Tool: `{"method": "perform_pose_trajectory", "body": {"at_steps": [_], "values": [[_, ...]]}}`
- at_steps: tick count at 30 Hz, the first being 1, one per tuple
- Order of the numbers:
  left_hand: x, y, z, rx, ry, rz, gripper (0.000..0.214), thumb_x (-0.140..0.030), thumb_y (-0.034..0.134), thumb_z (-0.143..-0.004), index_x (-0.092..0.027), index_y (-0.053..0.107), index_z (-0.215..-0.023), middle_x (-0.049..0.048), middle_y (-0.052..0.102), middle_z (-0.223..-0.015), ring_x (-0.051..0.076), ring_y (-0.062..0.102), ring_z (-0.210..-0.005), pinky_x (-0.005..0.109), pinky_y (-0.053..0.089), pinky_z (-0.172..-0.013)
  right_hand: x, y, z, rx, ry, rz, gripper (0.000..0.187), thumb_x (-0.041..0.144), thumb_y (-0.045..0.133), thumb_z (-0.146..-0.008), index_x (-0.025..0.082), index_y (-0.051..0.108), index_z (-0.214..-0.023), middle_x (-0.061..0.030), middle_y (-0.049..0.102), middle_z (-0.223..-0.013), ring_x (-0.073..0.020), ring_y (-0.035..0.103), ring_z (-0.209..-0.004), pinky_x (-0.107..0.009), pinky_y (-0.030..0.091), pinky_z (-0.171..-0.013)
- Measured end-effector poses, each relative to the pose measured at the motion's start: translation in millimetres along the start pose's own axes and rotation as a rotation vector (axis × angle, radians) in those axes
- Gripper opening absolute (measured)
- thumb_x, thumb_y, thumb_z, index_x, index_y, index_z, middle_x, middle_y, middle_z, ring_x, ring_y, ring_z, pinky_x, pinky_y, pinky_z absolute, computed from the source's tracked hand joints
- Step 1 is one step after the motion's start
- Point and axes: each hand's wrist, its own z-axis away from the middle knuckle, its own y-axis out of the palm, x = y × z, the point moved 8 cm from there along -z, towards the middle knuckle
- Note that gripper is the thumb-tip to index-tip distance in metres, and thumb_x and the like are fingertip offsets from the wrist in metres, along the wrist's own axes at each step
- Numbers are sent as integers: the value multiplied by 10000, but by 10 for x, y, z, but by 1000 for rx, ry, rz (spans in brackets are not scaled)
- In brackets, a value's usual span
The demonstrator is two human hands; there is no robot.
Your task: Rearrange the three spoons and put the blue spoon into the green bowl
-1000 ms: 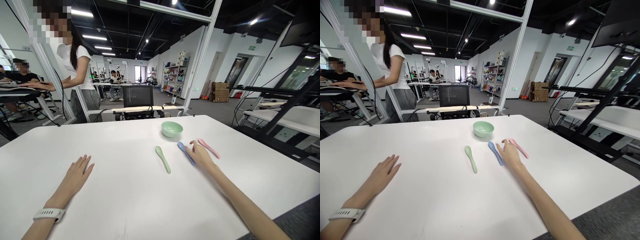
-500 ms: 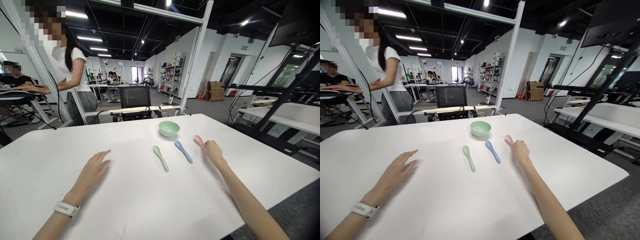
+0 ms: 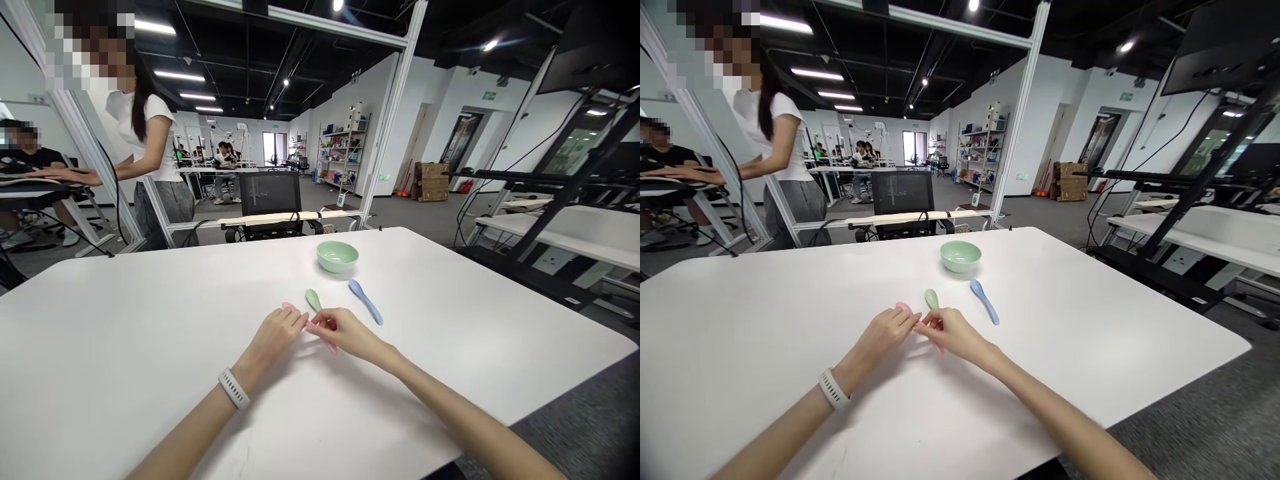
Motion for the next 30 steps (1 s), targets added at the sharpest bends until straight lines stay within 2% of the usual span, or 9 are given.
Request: {"method": "perform_pose_trajectory", "body": {"at_steps": [2, 5, 9, 11, 13, 16, 22, 25, 30], "values": [[99, 11, 65, -4, -31, 12, 370, -57, 363, -971, -190, 628, -1193, 82, 715, -952, 210, 690, -877, 348, 544, -748, -102, -124, -74, -123, -14, 129, 457, 556, 456, -1035, 200, 648, -821, -33, 650, -720, -181, 597, -670, -298, 427, -642], [212, 44, 94, -8, -90, 40, 439, -39, 364, -956, -182, 599, -1297, 74, 692, -906, 210, 686, -833, 353, 548, -737, -274, -247, -178, -300, -7, 351, 299, 424, 556, -1007, 166, 680, -1096, -112, 681, -1010, -229, 663, -872, -319, 478, -773], [229, 167, -66, 1, -169, 76, 426, -124, 324, -998, -186, 614, -1304, 71, 680, -886, 207, 674, -808, 357, 548, -732, -428, -141, -291, -253, -43, 404, 293, 224, 540, -965, 145, 658, -1221, -115, 688, -1026, -226, 657, -882, -320, 492, -807], [194, 243, -187, 13, -193, 94, 424, -160, 300, -1016, -180, 640, -1268, 80, 687, -897, 209, 675, -825, 363, 549, -753, -481, -216, -288, -285, -71, 380, 351, 195, 486, -960, 153, 645, -1269, -96, 692, -1003, -208, 640, -841, -317, 494, -800], [147, 315, -297, 28, -206, 113, 434, -179, 280, -1026, -169, 661, -1236, 99, 702, -933, 217, 684, -860, 370, 547, -779, -566, -442, -237, -370, -81, 376, 405, 243, 480, -960, 151, 619, -1330, -83, 686, -971, -205, 620, -811, -327, 496, -797], [87, 409, -420, 45, -216, 146, 445, -185, 270, -1031, -169, 660, -1246, 115, 718, -1000, 224, 694, -913, 372, 544, -814, -784, -979, -73, -519, -74, 394, 454, 344, 491, -954, 149, 610, -1347, -71, 668, -919, -211, 589, -779, -343, 496, -777], [68, 565, -570, 73, -231, 196, 460, -184, 274, -1017, -158, 628, -1310, 149, 724, -1085, 248, 689, -1005, 402, 550, -863, -1475, -2048, 331, -720, 76, 505, 483, 447, 499, -930, 132, 649, -1264, -57, 631, -840, -204, 544, -696, -361, 490, -758], [82, 614, -594, 92, -255, 207, 480, -177, 286, -1002, -147, 595, -1369, 167, 718, -1135, 253, 691, -1010, 405, 553, -854, -1831, -2273, 425, -727, 173, 546, 506, 494, 490, -942, 118, 671, -1228, -64, 629, -829, -209, 561, -703, -363, 499, -778], [71, 603, -555, 109, -325, 221, 534, -269, 310, -1010, -123, 493, -1490, 178, 705, -1180, 267, 685, -1064, 410, 537, -887, -2205, -2307, 422, -707, 236, 573, 579, 548, 456, -953, 83, 702, -1194, -98, 648, -872, -223, 595, -738, -372, 511, -831]]}}
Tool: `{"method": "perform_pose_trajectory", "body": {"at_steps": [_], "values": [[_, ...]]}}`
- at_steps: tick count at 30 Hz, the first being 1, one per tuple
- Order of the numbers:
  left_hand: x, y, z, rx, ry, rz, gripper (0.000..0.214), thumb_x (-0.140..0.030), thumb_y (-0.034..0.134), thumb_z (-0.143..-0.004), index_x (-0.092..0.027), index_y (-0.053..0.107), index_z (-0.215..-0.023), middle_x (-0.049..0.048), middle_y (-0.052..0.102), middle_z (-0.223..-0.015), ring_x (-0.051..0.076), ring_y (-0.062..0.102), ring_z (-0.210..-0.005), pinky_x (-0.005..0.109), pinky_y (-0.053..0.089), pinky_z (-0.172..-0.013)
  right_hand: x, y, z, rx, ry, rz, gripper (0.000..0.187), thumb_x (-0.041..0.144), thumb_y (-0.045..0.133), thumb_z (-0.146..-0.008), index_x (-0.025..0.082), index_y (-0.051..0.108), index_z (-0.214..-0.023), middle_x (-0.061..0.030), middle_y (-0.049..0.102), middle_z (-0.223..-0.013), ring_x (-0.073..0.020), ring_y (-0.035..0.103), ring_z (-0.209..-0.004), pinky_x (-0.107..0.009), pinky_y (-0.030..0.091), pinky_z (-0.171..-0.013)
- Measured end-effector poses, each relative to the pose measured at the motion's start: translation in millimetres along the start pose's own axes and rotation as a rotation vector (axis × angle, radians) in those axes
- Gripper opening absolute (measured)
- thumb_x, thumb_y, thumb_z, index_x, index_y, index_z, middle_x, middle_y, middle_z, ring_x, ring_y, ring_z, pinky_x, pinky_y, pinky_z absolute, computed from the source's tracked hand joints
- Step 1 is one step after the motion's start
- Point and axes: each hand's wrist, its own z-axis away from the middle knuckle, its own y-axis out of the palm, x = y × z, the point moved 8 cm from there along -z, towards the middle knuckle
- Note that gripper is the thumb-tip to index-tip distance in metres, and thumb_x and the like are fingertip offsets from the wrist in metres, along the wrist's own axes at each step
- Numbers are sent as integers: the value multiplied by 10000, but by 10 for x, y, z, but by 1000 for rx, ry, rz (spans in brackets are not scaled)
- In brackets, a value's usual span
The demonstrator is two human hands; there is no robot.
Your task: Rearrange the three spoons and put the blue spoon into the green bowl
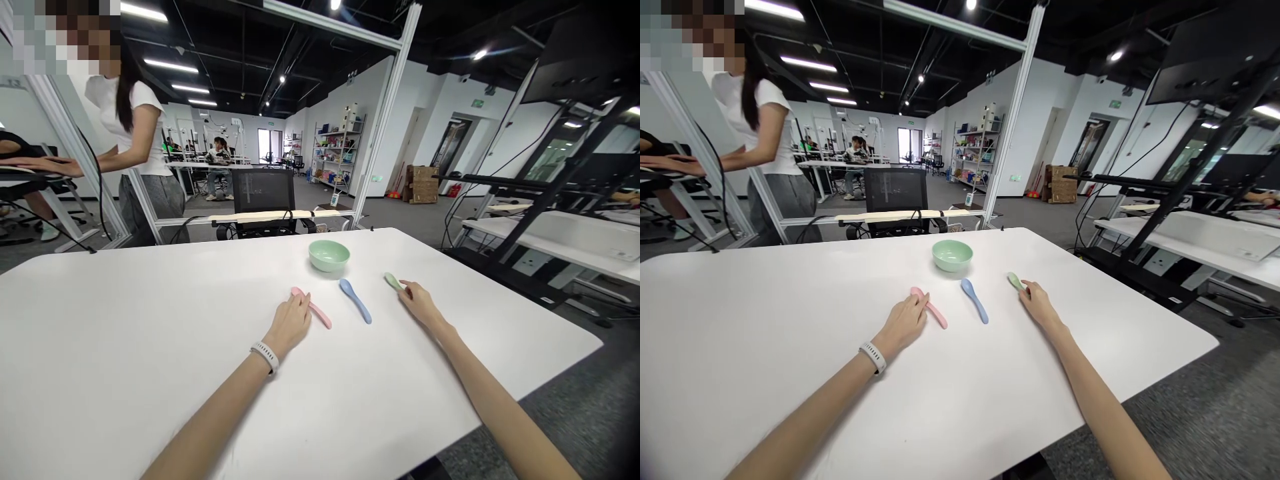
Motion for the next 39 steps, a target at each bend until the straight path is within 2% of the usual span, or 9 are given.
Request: {"method": "perform_pose_trajectory", "body": {"at_steps": [4, 6, 8, 11, 13, 16, 19, 30, 39], "values": [[-31, -22, 49, -3, -100, 37, 718, -556, 299, -1016, -98, 394, -1562, 210, 683, -1262, 311, 674, -1130, 430, 522, -888, -92, 46, -7, 7, 11, -4, 624, 590, 432, -954, 85, 722, -1178, -130, 666, -925, -233, 605, -738, -393, 513, -853], [-66, -10, 63, 7, -138, 58, 856, -704, 360, -954, -90, 418, -1549, 239, 667, -1300, 346, 669, -1144, 449, 517, -885, -126, 26, 1, 8, 19, -6, 650, 635, 430, -946, 101, 740, -1147, -129, 668, -917, -237, 610, -734, -396, 514, -846], [-106, 8, 72, 23, -155, 78, 917, -762, 432, -901, -87, 462, -1521, 265, 649, -1339, 378, 652, -1180, 469, 508, -910, -143, 1, 15, 6, 19, -7, 695, 695, 428, -927, 109, 761, -1094, -119, 664, -885, -239, 615, -730, -394, 513, -835], [-141, 19, 87, 60, -147, 109, 902, -730, 492, -893, -87, 460, -1525, 281, 624, -1401, 395, 618, -1251, 489, 492, -971, -147, -10, 26, -8, 13, -23, 778, 771, 396, -900, 109, 783, -1033, -100, 656, -837, -239, 623, -732, -390, 515, -823], [-152, 10, 102, 99, -115, 130, 882, -700, 508, -899, -108, 436, -1548, 259, 619, -1434, 383, 603, -1280, 486, 484, -1007, -154, 6, 19, -26, 14, -43, 806, 802, 385, -886, 116, 790, -1013, -93, 661, -830, -240, 630, -741, -388, 516, -821], [-155, -26, 129, 156, -60, 153, 879, -701, 498, -896, -147, 407, -1572, 217, 611, -1480, 360, 589, -1307, 480, 473, -1055, -194, 35, -8, -73, 20, -78, 805, 829, 416, -857, 131, 803, -962, -95, 676, -826, -240, 633, -748, -382, 513, -812], [-150, -62, 148, 184, -39, 162, 890, -700, 471, -900, -138, 380, -1584, 214, 592, -1512, 364, 578, -1322, 500, 465, -1084, -256, 59, -29, -118, 20, -117, 797, 850, 449, -829, 149, 814, -928, -94, 686, -813, -236, 627, -739, -376, 510, -803], [-130, -80, 171, 221, 12, 179, 904, -666, 475, -889, -87, 376, -1577, 222, 575, -1517, 375, 552, -1365, 493, 445, -1130, -301, 132, -31, -120, -7, -142, 812, 838, 423, -835, 157, 826, -1016, -121, 701, -911, -227, 604, -728, -385, 501, -797], [-106, -79, 168, 222, 32, 192, 902, -690, 471, -890, -108, 384, -1574, 217, 596, -1489, 378, 576, -1341, 496, 459, -1110, -295, 148, -30, -103, -20, -151, 775, 805, 430, -860, 166, 826, -1046, -115, 702, -917, -224, 597, -723, -381, 497, -791]]}}
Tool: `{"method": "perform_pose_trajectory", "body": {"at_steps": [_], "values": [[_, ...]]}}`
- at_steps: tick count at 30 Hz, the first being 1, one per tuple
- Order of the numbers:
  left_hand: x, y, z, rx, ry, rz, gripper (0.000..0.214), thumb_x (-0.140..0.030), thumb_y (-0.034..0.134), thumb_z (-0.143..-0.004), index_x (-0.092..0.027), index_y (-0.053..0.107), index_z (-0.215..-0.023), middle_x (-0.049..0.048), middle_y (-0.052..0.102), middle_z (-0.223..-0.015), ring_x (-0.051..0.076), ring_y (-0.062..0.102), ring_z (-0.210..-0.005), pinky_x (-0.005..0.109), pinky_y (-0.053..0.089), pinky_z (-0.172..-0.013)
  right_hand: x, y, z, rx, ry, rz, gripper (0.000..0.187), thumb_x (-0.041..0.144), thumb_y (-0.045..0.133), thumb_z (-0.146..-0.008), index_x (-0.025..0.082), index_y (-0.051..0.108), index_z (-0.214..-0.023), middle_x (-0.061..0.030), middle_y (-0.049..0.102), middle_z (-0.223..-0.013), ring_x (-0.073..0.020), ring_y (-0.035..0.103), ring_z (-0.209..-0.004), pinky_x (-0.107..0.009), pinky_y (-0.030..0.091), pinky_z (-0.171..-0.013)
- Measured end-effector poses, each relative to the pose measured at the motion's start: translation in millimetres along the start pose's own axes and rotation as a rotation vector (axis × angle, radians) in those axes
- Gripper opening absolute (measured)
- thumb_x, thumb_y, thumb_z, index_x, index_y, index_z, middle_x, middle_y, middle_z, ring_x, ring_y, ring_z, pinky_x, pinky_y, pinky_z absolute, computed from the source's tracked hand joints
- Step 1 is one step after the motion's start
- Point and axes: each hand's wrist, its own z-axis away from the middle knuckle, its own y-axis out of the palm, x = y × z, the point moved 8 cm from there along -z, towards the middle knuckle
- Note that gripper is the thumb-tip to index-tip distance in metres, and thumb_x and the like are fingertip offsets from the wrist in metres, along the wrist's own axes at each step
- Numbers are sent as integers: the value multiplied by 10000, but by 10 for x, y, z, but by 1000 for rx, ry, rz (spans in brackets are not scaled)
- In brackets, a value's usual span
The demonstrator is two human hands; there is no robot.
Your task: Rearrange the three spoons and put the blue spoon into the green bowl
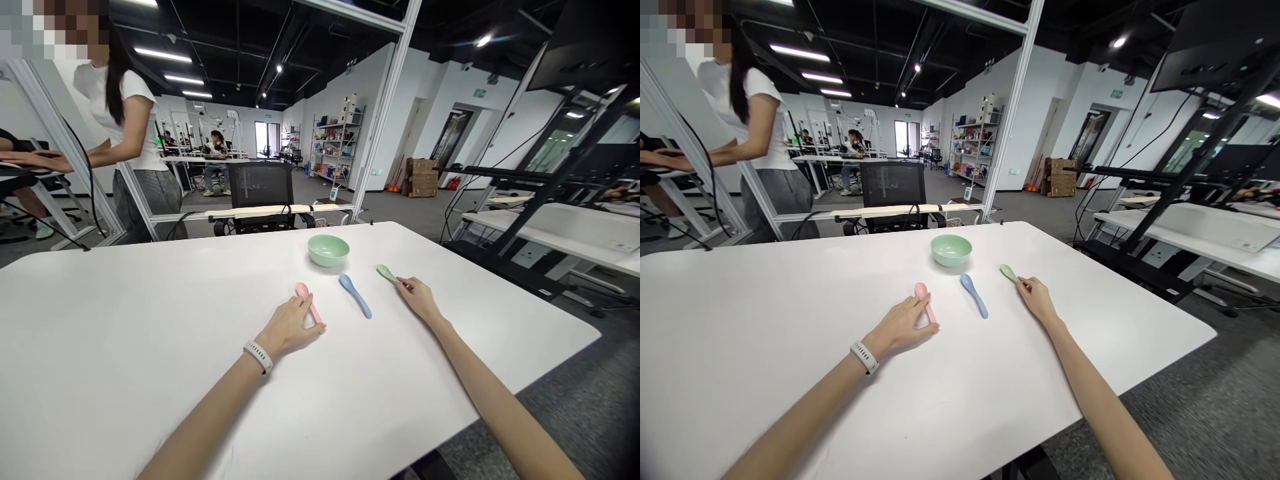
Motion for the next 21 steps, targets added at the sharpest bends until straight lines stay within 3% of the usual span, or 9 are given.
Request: {"method": "perform_pose_trajectory", "body": {"at_steps": [21], "values": [[0, -5, -8, -6, -2, -19, 894, -670, 468, -903, -98, 364, -1581, 219, 597, -1496, 364, 582, -1350, 477, 466, -1123, -12, -7, -18, -2, 11, 40, 782, 788, 440, -849, 134, 823, -1039, -120, 697, -918, -234, 611, -750, -387, 508, -831]]}}
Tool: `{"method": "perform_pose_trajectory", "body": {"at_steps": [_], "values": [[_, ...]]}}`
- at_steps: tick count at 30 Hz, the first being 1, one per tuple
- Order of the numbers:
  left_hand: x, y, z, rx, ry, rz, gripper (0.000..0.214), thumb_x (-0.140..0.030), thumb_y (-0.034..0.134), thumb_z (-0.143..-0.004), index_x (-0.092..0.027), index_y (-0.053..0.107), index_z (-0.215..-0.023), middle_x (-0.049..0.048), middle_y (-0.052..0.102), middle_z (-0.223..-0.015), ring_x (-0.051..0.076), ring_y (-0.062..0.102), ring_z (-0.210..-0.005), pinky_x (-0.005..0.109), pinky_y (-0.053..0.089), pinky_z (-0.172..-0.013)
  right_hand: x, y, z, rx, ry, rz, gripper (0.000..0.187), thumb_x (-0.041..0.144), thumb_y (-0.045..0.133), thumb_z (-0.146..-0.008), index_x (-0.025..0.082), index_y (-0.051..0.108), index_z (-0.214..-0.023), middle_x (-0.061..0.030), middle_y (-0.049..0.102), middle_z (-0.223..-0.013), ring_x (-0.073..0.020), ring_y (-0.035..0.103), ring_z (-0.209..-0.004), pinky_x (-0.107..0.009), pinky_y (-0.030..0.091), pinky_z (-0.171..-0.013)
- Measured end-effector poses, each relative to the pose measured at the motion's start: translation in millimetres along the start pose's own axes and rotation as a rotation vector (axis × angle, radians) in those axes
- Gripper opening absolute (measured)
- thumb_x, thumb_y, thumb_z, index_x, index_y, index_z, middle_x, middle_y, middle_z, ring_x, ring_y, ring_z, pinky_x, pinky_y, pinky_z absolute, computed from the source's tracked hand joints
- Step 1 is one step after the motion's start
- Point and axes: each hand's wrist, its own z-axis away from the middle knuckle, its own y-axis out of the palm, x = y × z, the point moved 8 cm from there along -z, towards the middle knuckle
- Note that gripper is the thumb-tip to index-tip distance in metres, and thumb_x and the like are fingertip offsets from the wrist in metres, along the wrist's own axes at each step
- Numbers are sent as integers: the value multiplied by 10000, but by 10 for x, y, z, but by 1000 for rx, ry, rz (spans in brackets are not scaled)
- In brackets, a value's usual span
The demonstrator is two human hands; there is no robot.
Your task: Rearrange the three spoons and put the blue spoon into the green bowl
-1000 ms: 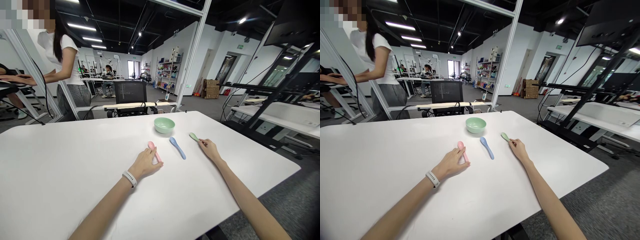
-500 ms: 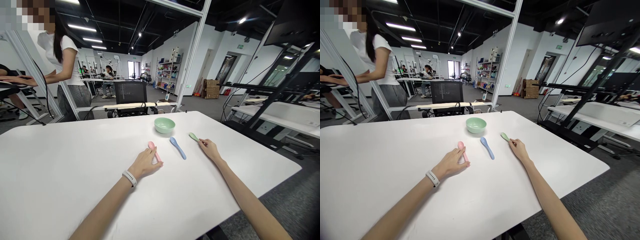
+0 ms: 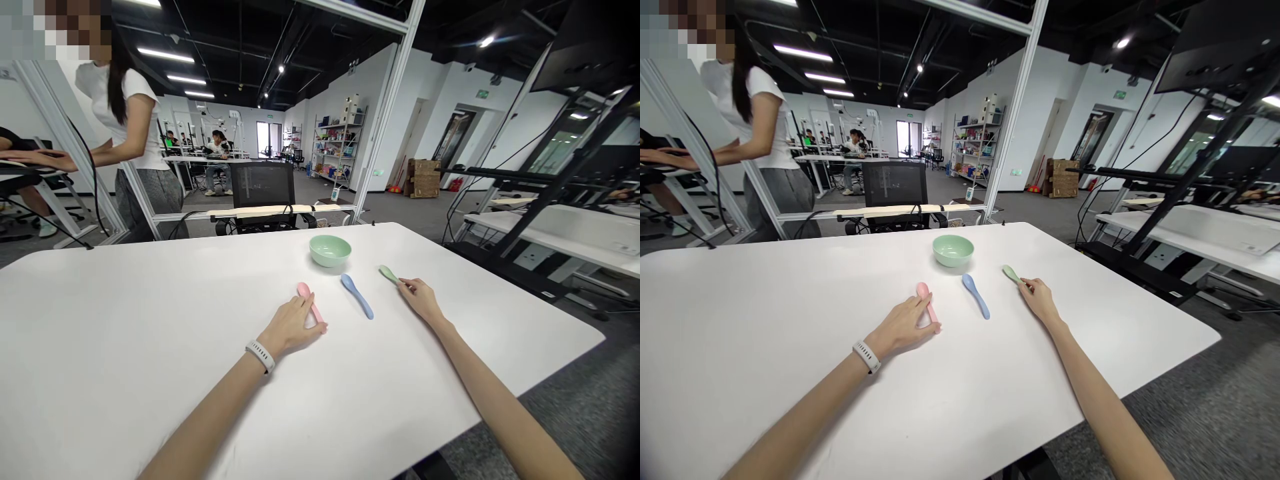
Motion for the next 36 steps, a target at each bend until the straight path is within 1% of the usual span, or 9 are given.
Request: {"method": "perform_pose_trajectory", "body": {"at_steps": [8, 11, 13, 15, 17, 20, 23, 27, 36], "values": [[-14, -3, 4, -5, 5, 3, 879, -670, 472, -900, -109, 379, -1570, 223, 599, -1493, 374, 581, -1351, 493, 469, -1111, -51, 22, -7, -3, -6, -19, 642, 673, 502, -883, 139, 804, -1072, -118, 658, -917, -237, 589, -758, -423, 518, -861], [-15, -9, 7, -8, 8, 8, 873, -673, 469, -897, -125, 376, -1571, 219, 599, -1496, 374, 582, -1351, 496, 471, -1100, 25, -104, 22, -148, -64, 1, 557, 608, 546, -896, 152, 773, -1122, -155, 606, -1024, -295, 581, -904, -516, 502, -939], [-14, -11, 9, -9, 10, 14, 876, -672, 463, -899, -119, 371, -1573, 223, 592, -1503, 373, 578, -1355, 494, 466, -1103, 188, -211, 77, -268, -138, 30, 490, 555, 557, -915, 173, 748, -1156, -175, 568, -1110, -334, 551, -1017, -579, 466, -994], [-11, -9, 9, -6, 11, 18, 887, -674, 452, -902, -107, 363, -1577, 228, 593, -1497, 369, 579, -1352, 486, 460, -1107, 432, -235, 143, -300, -222, 34, 428, 499, 539, -948, 196, 728, -1184, -173, 558, -1142, -340, 538, -1055, -590, 449, -1017], [-7, -5, 8, -1, 11, 21, 900, -685, 442, -901, -101, 359, -1581, 227, 606, -1475, 366, 587, -1340, 474, 458, -1104, 722, -171, 213, -252, -310, 0, 381, 455, 516, -980, 212, 713, -1198, -158, 572, -1132, -329, 550, -1062, -560, 456, -1020], [-2, 0, 5, 1, 11, 19, 907, -696, 444, -898, -106, 362, -1582, 222, 619, -1454, 365, 595, -1330, 467, 459, -1103, 1117, 17, 333, -118, -425, -83, 330, 431, 514, -1002, 233, 698, -1193, -136, 594, -1129, -318, 570, -1095, -521, 474, -1017], [1, -1, 4, -5, 13, 17, 903, -692, 446, -902, -102, 364, -1581, 224, 622, -1446, 367, 595, -1331, 472, 461, -1103, 1322, 206, 426, 13, -484, -144, 305, 419, 527, -998, 240, 685, -1189, -124, 602, -1140, -306, 587, -1093, -511, 492, -1009], [4, 8, 0, -8, 21, 20, 914, -702, 439, -902, -101, 354, -1586, 228, 615, -1457, 369, 594, -1331, 483, 462, -1106, 1344, 314, 457, 91, -487, -162, 311, 410, 550, -980, 248, 672, -1216, -118, 609, -1142, -304, 594, -1082, -519, 501, -1011], [19, 27, -16, -29, 41, 25, 896, -706, 446, -901, -127, 362, -1580, 218, 597, -1498, 370, 586, -1351, 499, 468, -1115, 1321, 320, 445, 115, -475, -159, 326, 368, 571, -951, 261, 667, -1243, -123, 623, -1171, -316, 594, -1118, -542, 511, -1024]]}}
